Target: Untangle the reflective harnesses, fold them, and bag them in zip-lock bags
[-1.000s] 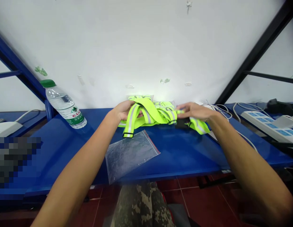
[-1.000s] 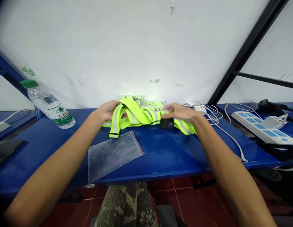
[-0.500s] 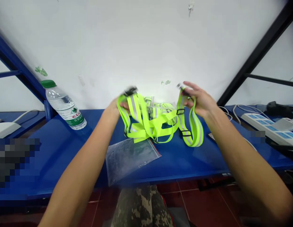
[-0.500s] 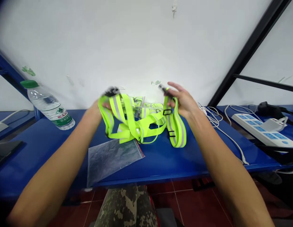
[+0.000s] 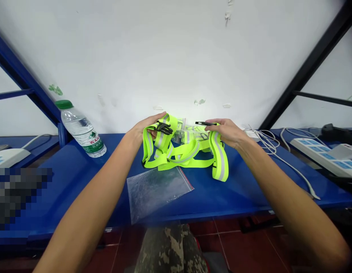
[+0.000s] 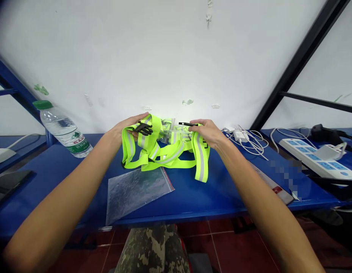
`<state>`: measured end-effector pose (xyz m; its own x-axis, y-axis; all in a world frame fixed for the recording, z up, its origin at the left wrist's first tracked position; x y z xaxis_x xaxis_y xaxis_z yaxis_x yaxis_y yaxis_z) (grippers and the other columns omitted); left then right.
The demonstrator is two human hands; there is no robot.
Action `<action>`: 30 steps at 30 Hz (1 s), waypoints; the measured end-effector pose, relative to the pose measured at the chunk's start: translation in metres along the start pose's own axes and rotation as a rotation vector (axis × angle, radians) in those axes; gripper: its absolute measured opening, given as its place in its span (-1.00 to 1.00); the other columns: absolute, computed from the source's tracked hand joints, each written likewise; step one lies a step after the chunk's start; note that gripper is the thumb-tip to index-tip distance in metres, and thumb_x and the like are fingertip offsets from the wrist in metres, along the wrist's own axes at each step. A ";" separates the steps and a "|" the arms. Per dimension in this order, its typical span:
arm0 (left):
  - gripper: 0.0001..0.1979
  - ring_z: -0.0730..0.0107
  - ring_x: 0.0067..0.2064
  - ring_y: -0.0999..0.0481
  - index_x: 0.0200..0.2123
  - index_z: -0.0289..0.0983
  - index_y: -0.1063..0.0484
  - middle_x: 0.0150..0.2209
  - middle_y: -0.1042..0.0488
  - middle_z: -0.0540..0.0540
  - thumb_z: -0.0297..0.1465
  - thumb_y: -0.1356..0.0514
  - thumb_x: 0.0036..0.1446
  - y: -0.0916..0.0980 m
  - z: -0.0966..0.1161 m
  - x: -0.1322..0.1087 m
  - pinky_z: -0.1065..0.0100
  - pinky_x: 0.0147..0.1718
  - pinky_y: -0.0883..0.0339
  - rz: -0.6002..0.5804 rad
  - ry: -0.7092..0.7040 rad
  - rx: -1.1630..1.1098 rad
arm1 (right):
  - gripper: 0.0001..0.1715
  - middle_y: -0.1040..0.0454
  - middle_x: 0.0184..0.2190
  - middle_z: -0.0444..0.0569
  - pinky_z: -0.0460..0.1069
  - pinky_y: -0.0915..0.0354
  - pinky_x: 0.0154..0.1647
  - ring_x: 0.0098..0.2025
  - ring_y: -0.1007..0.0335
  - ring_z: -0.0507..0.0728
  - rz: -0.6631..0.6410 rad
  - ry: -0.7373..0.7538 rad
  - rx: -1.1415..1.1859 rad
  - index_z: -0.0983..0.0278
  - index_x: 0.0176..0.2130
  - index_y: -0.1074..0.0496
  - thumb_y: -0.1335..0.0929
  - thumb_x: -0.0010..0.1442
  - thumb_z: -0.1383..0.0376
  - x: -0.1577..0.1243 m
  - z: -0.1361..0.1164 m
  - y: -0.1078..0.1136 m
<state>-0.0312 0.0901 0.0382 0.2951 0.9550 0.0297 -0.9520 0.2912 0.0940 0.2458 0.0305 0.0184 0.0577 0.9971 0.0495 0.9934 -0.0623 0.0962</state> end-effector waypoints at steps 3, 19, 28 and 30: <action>-0.71 0.61 -0.71 -0.16 -0.41 -0.27 -0.45 -0.62 -0.37 -0.01 -0.21 -0.42 -0.07 -0.009 -0.001 -0.002 0.44 -0.75 0.01 0.039 0.143 -0.100 | -0.64 -0.51 -0.47 -0.03 -0.02 -0.32 -0.46 -0.47 -0.40 0.09 -0.074 0.086 -0.008 0.28 -0.38 -0.45 -0.50 0.04 0.06 -0.006 -0.005 -0.016; -0.53 0.45 -0.43 -0.51 0.00 -0.24 -0.39 -0.23 -0.55 -0.10 -0.22 -0.36 0.04 -0.052 -0.033 -0.016 0.36 -0.40 -0.42 0.100 -0.023 -0.273 | -0.59 -0.56 -0.02 -0.02 0.11 -0.27 0.15 0.08 -0.43 0.18 -0.120 0.183 -0.045 0.21 -0.08 -0.56 -0.49 0.01 0.25 -0.016 0.031 -0.052; -0.04 0.30 -0.18 -0.53 0.24 -0.20 -0.15 0.08 -0.38 -0.30 -0.53 -0.45 -0.27 -0.058 -0.027 -0.039 0.31 -0.22 -0.39 0.083 -0.033 0.061 | -0.53 -0.53 0.04 -0.05 0.12 -0.14 0.27 0.16 -0.37 0.19 -0.077 0.347 -0.214 0.19 -0.02 -0.53 -0.44 0.02 0.33 -0.011 0.041 -0.052; -0.12 0.33 -0.22 -0.52 0.22 -0.21 -0.18 0.09 -0.36 -0.29 -0.58 -0.36 -0.23 -0.055 -0.032 -0.037 0.32 -0.27 -0.40 0.103 -0.009 0.003 | -0.50 -0.50 0.07 -0.04 0.11 -0.12 0.28 0.18 -0.34 0.19 -0.058 0.355 -0.214 0.20 0.00 -0.50 -0.43 0.01 0.34 -0.010 0.044 -0.049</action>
<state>0.0077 0.0404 -0.0002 0.1959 0.9794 0.0481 -0.9772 0.1908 0.0934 0.2008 0.0250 -0.0305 -0.0732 0.9244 0.3743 0.9487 -0.0512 0.3119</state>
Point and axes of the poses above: each hand's wrist, its own x-axis towards the middle knuckle, its own y-axis out of the back of the hand, z = x × y, the point moved 5 cm from there along x, towards the middle knuckle
